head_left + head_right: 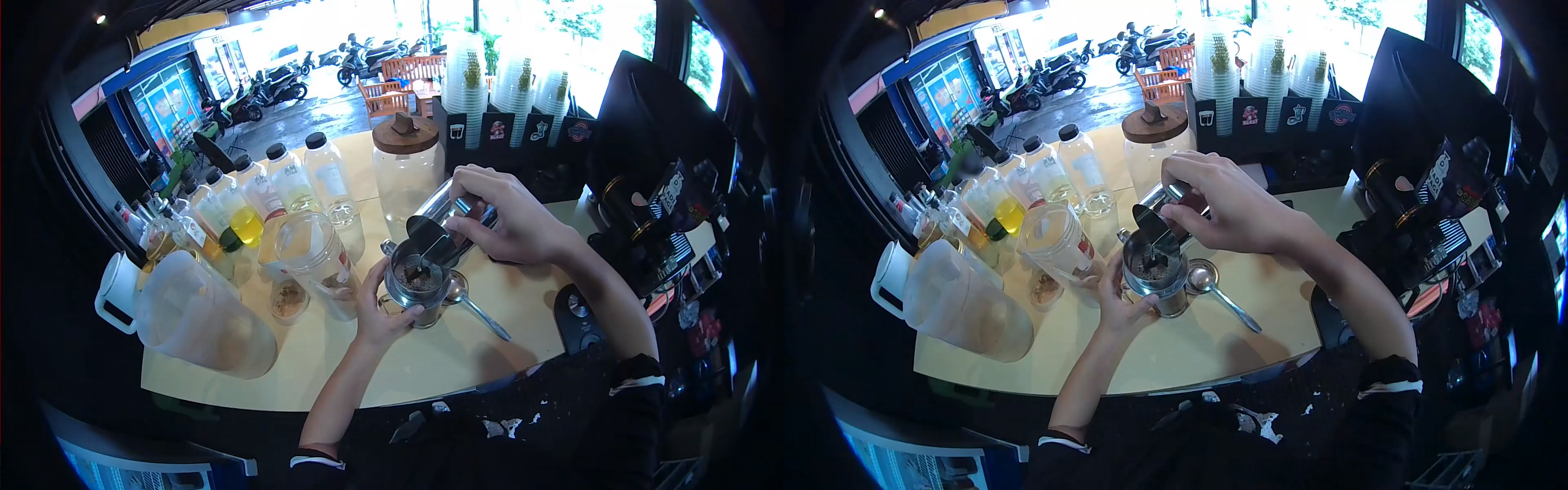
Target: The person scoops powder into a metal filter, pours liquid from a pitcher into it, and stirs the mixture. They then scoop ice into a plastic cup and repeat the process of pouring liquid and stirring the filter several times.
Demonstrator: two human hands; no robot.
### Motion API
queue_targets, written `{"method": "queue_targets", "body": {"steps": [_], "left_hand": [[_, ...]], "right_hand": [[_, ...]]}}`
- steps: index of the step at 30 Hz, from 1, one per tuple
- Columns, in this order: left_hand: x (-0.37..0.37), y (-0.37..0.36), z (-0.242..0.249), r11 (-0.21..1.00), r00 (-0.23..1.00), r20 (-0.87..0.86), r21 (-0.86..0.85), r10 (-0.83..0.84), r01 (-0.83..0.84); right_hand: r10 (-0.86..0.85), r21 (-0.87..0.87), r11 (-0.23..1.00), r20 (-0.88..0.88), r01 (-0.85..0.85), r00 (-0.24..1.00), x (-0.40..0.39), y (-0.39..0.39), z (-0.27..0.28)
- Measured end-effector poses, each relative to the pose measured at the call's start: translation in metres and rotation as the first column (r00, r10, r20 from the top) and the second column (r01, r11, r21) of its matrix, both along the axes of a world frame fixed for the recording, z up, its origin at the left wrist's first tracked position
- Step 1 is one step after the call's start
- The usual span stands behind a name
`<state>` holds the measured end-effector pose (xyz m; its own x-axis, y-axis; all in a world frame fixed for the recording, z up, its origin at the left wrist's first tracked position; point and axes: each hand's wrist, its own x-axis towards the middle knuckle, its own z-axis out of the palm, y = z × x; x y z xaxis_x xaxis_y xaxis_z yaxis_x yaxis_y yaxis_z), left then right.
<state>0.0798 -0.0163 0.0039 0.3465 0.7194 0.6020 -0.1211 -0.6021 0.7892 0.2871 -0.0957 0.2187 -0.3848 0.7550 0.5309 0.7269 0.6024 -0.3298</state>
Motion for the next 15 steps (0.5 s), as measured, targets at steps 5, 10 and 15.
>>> {"method": "queue_targets", "body": {"steps": [5,10,15], "left_hand": [[0.001,-0.002,0.002,1.0,1.0,0.011,-0.016,-0.01,0.01],[0.001,-0.002,0.003,1.0,1.0,0.028,-0.004,-0.014,0.014],[0.002,-0.002,0.004,1.0,0.999,0.031,-0.005,-0.016,0.016]], "right_hand": [[-0.008,-0.015,1.0,-0.03,0.008,1.0,0.0,0.0,0.001],[-0.007,-0.021,1.0,-0.096,0.005,0.995,0.001,0.002,0.005],[-0.009,0.03,0.999,-0.048,0.011,0.999,0.001,0.004,0.009]]}}
